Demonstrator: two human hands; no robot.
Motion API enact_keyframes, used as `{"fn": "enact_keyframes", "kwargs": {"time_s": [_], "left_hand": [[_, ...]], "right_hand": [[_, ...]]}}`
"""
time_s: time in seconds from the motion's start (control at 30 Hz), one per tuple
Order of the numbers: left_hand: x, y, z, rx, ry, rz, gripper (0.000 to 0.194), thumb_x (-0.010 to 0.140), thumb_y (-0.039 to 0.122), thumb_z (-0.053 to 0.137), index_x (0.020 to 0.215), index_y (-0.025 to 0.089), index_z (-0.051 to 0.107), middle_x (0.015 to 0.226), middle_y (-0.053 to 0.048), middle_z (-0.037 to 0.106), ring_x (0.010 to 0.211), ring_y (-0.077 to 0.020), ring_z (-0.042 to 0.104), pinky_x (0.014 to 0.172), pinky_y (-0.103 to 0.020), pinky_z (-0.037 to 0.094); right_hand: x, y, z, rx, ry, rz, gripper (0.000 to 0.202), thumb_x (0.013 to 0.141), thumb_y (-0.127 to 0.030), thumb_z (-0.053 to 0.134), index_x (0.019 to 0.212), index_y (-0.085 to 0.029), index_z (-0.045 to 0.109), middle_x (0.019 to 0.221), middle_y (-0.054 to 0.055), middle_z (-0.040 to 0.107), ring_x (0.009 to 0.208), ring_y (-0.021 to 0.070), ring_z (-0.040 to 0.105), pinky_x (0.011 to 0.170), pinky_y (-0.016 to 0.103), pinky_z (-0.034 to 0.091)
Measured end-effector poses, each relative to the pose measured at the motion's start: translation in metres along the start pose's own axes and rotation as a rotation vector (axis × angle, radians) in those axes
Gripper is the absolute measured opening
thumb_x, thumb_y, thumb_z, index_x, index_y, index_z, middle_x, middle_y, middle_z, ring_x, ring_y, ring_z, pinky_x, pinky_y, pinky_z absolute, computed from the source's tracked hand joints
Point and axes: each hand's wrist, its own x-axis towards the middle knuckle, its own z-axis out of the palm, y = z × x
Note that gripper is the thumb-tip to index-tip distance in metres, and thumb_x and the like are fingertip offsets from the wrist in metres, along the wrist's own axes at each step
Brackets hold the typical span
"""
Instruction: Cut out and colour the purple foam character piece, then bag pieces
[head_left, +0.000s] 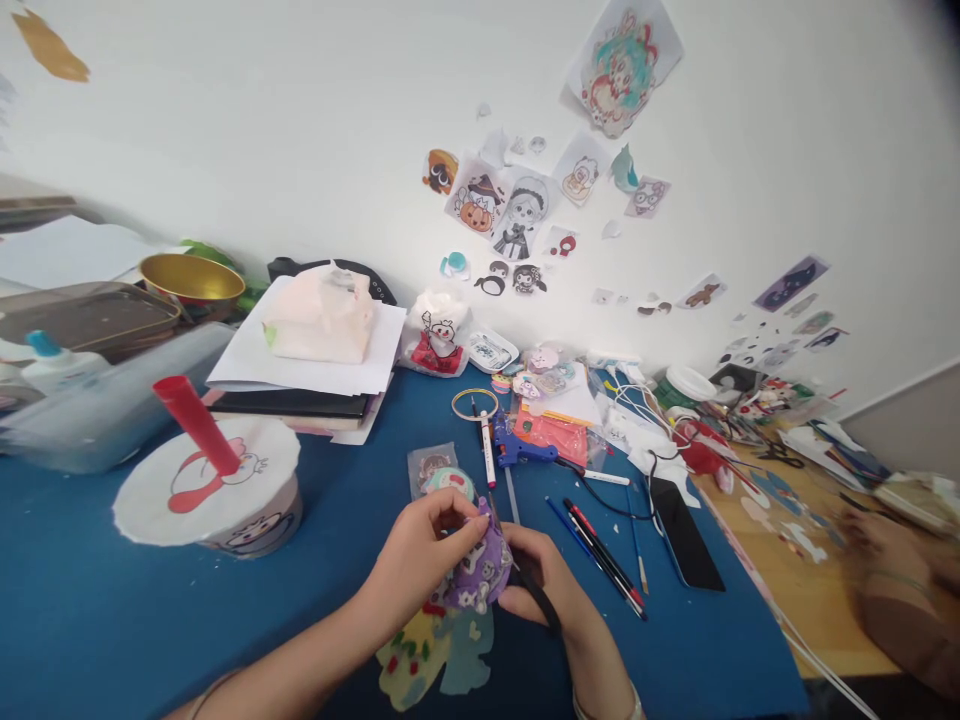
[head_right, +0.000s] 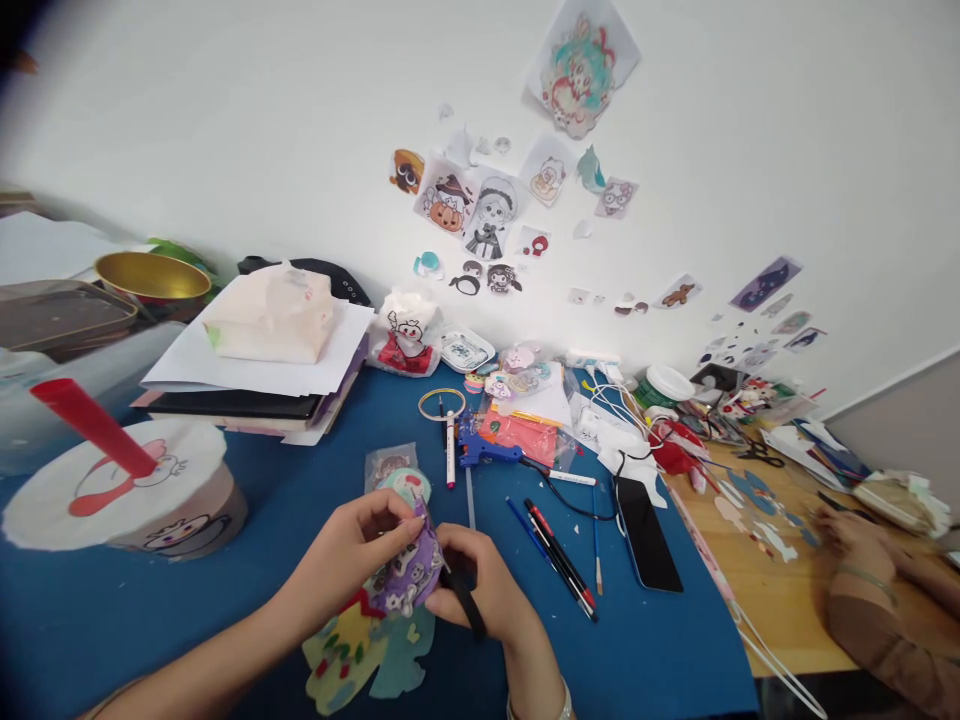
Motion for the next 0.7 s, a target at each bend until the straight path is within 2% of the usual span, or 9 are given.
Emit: {"fn": "enact_keyframes", "kwargs": {"time_s": [0.2,0.43,0.57,0.7], "left_hand": [[0.000,0.002,-0.001,0.024,0.017,0.009,0.026,0.070,0.041,0.062,0.066,0.017,0.054,0.063,0.000,0.055,0.057,-0.0121,0.048,0.051,-0.023,0.036],[-0.001,0.001,-0.004,-0.146,-0.045,-0.058,0.029,0.068,0.041,0.067,0.067,0.016,0.053,0.063,0.001,0.057,0.057,-0.0102,0.047,0.053,-0.021,0.035],[-0.001,0.000,-0.006,-0.250,-0.105,-0.111,0.028,0.070,0.039,0.069,0.067,0.016,0.054,0.067,0.000,0.060,0.060,-0.0103,0.049,0.056,-0.022,0.037],[-0.002,0.000,-0.006,-0.304,-0.157,-0.130,0.026,0.072,0.039,0.069,0.069,0.016,0.056,0.068,-0.001,0.061,0.060,-0.0103,0.051,0.057,-0.022,0.038]], "right_hand": [[0.000,-0.003,-0.002,-0.008,-0.025,0.020,0.042,0.068,-0.058,0.064,0.079,-0.018,0.059,0.075,0.001,0.049,0.064,0.0137,0.044,0.078,0.032,0.045],[-0.002,0.003,0.001,0.063,0.011,0.017,0.036,0.068,-0.049,0.069,0.084,-0.017,0.063,0.078,0.003,0.055,0.073,0.0169,0.051,0.076,0.030,0.045],[-0.005,-0.005,0.004,0.149,0.004,0.034,0.040,0.066,-0.050,0.071,0.090,-0.019,0.066,0.084,0.004,0.061,0.078,0.0189,0.057,0.076,0.030,0.046],[-0.005,-0.011,0.004,0.174,0.002,0.050,0.041,0.066,-0.050,0.071,0.095,-0.021,0.067,0.085,0.004,0.065,0.073,0.0185,0.059,0.077,0.031,0.047]]}}
